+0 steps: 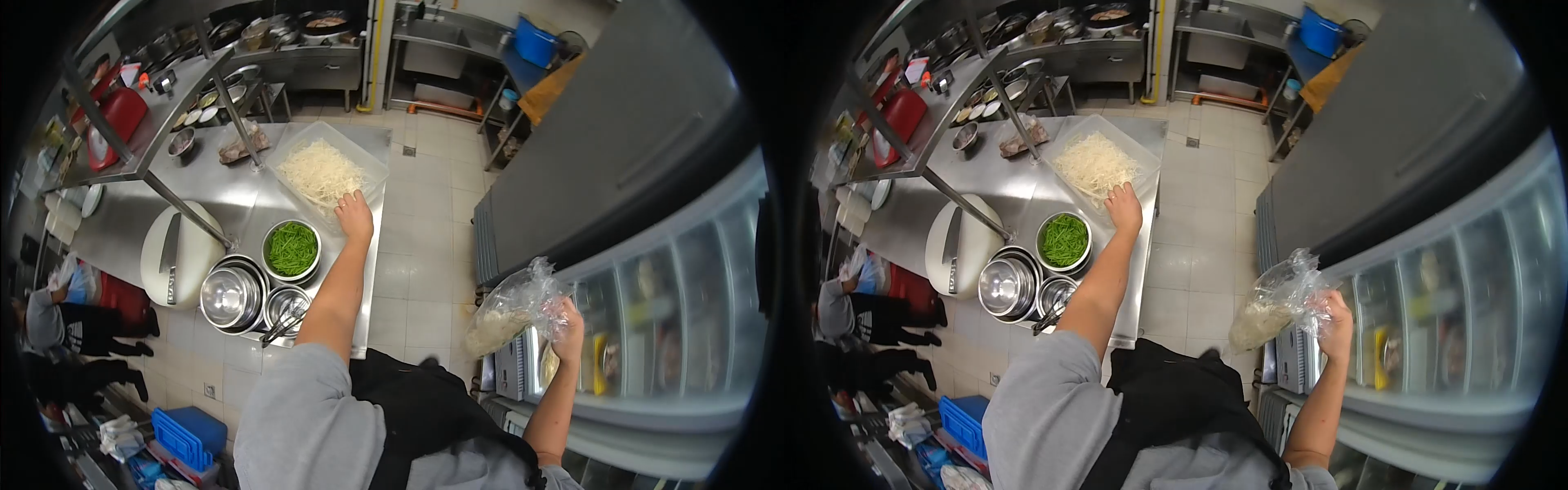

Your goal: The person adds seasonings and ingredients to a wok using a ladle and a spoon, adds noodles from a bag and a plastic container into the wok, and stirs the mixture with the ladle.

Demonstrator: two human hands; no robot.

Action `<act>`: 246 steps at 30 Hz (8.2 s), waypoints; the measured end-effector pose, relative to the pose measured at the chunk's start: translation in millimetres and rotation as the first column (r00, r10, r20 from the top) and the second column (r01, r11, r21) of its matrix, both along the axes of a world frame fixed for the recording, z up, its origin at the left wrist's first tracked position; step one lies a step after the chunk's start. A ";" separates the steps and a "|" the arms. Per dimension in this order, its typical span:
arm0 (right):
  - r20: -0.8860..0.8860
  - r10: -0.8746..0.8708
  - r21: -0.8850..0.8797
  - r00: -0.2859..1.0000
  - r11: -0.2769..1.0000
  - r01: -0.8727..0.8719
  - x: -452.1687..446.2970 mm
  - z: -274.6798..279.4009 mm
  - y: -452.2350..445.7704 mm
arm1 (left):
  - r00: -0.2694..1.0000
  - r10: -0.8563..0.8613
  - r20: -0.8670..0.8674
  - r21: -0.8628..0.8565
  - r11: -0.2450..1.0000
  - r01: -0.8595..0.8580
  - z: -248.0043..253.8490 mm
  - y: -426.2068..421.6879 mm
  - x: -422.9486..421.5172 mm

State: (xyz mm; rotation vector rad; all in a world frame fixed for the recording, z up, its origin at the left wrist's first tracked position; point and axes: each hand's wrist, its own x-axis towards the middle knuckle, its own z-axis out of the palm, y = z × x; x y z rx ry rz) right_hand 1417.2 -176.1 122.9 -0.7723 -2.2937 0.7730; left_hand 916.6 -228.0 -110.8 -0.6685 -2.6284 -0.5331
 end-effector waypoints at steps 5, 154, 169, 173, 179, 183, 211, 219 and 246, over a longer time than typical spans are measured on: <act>-0.031 0.142 -0.094 0.989 0.985 -0.144 -65.5 -28.1 116.7 | 0.970 -0.234 0.072 0.380 0.905 0.190 4.9 40.9 -0.2; -0.534 0.551 -0.509 0.641 0.395 -0.765 -2042.5 40.8 969.6 | 0.794 -0.429 0.431 0.570 0.812 0.129 188.7 785.5 -1655.4; -0.385 0.527 -0.160 0.758 0.771 -0.617 -2061.4 51.6 1002.5 | 0.930 -0.231 0.287 0.622 0.783 0.003 192.6 837.5 -1669.0; -0.377 0.555 -0.081 0.741 0.777 -0.624 -2055.6 61.5 999.1 | 0.911 -0.261 0.318 0.715 0.697 -0.050 216.9 835.1 -1656.1; -0.412 0.590 0.101 0.694 0.787 -0.609 -2043.3 73.0 987.2 | 0.935 -0.265 0.238 0.802 0.597 -0.035 237.2 827.2 -1651.2; -0.363 0.632 0.127 0.685 0.762 -0.635 -2047.4 76.5 983.2 | 0.946 -0.230 0.229 0.640 0.767 0.031 231.3 819.0 -1662.3; -0.379 0.732 0.050 0.566 0.627 -0.778 -1955.0 69.4 920.0 | 0.738 -0.628 0.245 0.781 0.579 0.233 208.4 754.6 -1542.3; -0.598 0.748 -0.411 0.288 0.023 -0.911 -1868.9 25.6 817.3 | 0.938 -0.337 -0.087 0.769 0.576 0.278 217.6 691.6 -1357.5; -0.073 -0.732 -0.683 -0.677 -0.458 0.570 -1083.7 -153.3 755.9 | -0.323 0.734 0.597 0.797 -0.500 0.339 71.9 988.4 -569.8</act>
